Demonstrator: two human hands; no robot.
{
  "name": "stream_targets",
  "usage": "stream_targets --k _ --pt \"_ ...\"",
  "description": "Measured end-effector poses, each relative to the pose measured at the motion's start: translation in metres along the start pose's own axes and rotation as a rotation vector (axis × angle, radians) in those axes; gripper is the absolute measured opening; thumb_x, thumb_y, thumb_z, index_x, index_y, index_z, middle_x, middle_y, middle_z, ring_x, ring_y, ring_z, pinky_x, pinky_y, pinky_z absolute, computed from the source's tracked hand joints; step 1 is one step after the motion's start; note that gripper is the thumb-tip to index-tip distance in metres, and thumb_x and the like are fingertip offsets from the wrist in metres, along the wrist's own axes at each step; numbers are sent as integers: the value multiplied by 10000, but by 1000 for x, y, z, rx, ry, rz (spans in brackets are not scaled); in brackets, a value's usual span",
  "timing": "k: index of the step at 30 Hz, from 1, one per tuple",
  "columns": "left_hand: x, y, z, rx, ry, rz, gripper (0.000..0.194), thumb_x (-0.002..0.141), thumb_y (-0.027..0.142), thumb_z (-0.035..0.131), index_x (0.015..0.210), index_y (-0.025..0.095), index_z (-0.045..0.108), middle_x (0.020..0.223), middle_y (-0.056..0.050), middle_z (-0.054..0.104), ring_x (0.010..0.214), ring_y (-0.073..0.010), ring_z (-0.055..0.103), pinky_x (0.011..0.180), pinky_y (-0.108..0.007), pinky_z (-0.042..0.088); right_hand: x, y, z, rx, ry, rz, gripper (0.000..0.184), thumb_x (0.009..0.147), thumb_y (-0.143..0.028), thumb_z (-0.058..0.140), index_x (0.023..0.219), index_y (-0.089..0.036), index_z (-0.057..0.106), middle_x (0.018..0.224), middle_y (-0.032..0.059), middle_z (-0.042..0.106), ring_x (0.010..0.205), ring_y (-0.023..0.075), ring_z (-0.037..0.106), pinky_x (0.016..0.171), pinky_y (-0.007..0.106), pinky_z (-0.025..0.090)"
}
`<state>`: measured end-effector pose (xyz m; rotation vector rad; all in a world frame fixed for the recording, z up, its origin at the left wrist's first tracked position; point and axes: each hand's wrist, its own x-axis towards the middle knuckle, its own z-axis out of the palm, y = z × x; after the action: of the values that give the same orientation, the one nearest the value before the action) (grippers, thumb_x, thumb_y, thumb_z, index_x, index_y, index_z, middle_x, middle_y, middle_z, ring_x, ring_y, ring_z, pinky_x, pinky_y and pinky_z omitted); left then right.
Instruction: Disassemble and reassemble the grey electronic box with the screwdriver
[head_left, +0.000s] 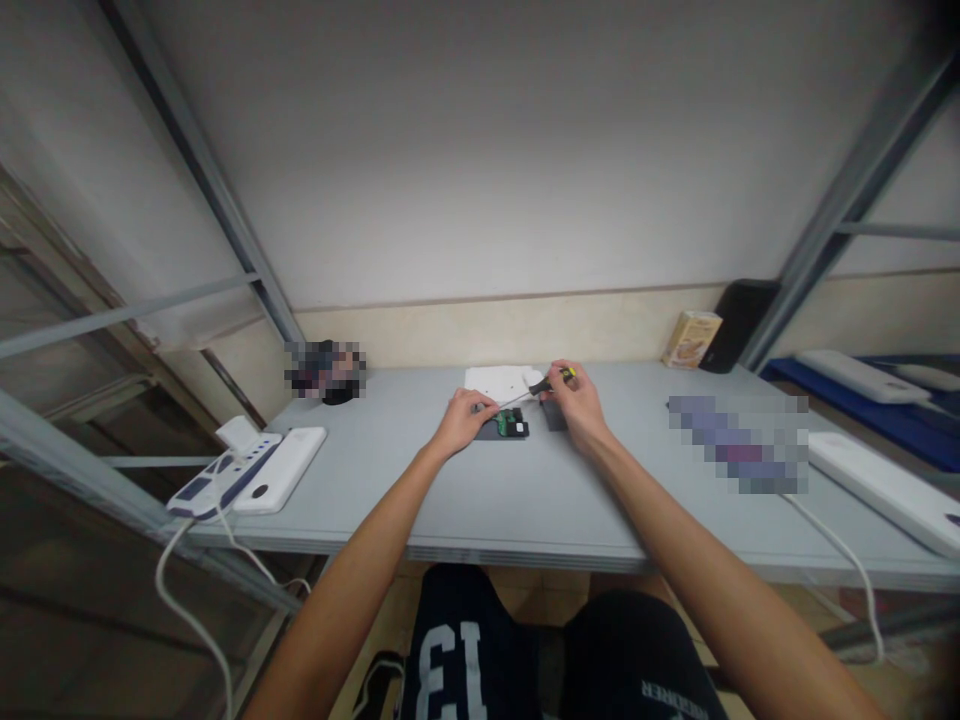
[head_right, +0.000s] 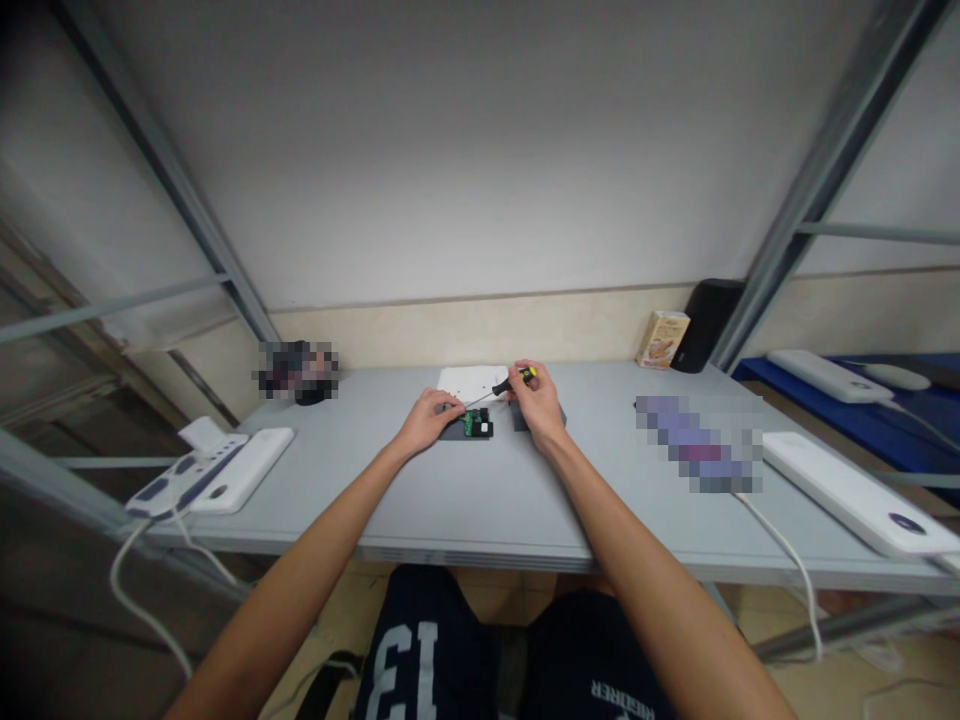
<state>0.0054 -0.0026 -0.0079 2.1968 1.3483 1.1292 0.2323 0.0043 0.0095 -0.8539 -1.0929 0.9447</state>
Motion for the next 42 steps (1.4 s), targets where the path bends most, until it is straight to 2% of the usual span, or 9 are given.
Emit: stream_targets --k 4,8,11,16,20,30,38,42 --pt "0 5 0 -11 13 6 143 898 348 703 879 239 793 949 -32 785 1037 -237 628 991 -374 453 0 -2 2 97 63 25 628 661 -582 848 1116 -229 595 904 15 758 763 163 716 747 323 610" --pt "-1 9 -1 -28 9 19 146 892 351 717 861 227 788 938 -40 778 1028 -232 634 988 -369 457 -1 -6 3 154 73 24 618 667 -542 858 1137 -216 624 957 48 783 850 188 746 820 350 621" --pt "-3 11 -1 -55 -27 48 186 894 379 718 986 228 775 1042 -46 767 1074 -228 637 999 -359 455 0 -8 2 168 110 5 612 682 -540 848 1157 -210 650 951 48 781 856 188 749 823 352 628" --pt "-9 11 3 73 -114 71 613 777 490 825 1310 249 640 1363 -79 654 1310 -291 536 1146 -455 330 5 -11 -4 155 233 -27 605 712 -570 815 1166 -202 661 953 50 768 852 183 743 821 358 636" --pt "-11 7 7 149 -216 69 821 723 574 839 1421 250 553 1446 -108 598 1368 -334 489 1169 -498 279 6 -14 -6 149 279 -32 573 724 -579 804 1147 -218 669 939 34 757 832 174 735 799 347 638" --pt "-10 -3 13 119 -193 71 704 733 519 850 1348 258 627 1380 -96 654 1317 -324 546 1154 -485 324 0 -16 -1 74 240 -88 560 765 -593 764 1168 -216 668 922 42 752 894 204 731 799 384 639" --pt "-9 2 11 104 -215 96 639 733 483 857 1296 255 658 1320 -95 674 1251 -322 562 1095 -470 396 -3 -22 2 53 211 -174 538 794 -566 748 1190 -217 644 934 47 747 923 213 732 808 392 637" --pt "-9 5 9 105 -214 93 630 730 468 864 1288 265 653 1316 -98 661 1261 -324 544 1109 -486 379 -6 -24 5 19 202 -237 517 803 -556 744 1190 -230 637 977 59 747 953 226 731 807 391 634"
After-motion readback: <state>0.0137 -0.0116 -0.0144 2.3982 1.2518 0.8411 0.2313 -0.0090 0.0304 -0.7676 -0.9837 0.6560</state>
